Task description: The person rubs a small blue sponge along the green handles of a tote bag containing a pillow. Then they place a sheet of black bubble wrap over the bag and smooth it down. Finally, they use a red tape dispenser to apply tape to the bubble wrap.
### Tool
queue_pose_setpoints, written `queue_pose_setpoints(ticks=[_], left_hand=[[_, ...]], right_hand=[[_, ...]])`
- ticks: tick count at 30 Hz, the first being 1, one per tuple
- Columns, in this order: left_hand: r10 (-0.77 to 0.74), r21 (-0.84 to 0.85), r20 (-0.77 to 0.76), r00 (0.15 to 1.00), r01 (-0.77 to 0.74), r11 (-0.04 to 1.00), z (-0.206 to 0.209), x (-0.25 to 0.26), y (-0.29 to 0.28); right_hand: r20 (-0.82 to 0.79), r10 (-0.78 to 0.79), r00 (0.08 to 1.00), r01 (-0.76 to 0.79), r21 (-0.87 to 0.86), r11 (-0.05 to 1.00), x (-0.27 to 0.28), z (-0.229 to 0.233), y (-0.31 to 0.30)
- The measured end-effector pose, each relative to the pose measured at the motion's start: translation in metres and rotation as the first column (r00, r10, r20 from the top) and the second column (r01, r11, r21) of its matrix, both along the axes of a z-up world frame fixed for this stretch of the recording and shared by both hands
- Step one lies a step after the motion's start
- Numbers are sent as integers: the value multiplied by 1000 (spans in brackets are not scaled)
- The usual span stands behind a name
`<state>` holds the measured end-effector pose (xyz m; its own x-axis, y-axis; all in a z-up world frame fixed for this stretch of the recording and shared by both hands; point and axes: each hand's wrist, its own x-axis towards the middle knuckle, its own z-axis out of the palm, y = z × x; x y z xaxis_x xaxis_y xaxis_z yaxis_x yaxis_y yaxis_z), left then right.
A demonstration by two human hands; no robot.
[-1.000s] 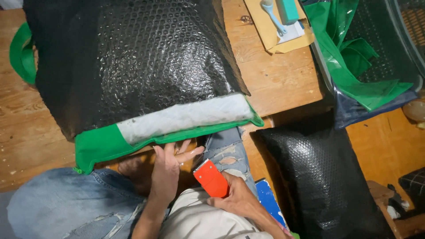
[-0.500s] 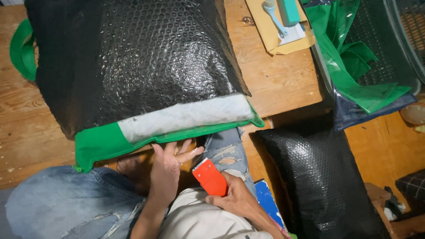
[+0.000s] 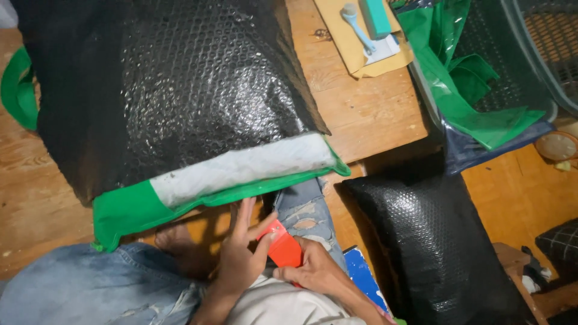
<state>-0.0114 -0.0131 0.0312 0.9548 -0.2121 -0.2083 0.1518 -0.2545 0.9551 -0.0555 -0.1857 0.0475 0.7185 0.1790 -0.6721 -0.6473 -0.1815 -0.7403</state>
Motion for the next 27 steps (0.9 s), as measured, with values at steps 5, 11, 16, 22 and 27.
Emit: queue_pose_setpoints(ticks=[5,11,16,22,27], left_hand=[[-62,200,316,947,-3,980,-46,-12,-2],[-221,153,689,691,159,975,-57,-24,-21],[-89,90,189,978,73,993,-27,-10,-1],[-105,-363,405,908,266,893,-27,-6,17],[-174,-416,292,941,289,862,-16,-11,21]], right_hand=[[63,-91,994,82,142,986,-16,-27,-5],[123,-235,964,244,-62,968,-16,-21,-16],[117,-466,877,478,-299,826,-10,-8,-59],[468,-212,858,512,-749,421,70,2,-141],[554,226,801,529,-833,164,173,-60,-203]])
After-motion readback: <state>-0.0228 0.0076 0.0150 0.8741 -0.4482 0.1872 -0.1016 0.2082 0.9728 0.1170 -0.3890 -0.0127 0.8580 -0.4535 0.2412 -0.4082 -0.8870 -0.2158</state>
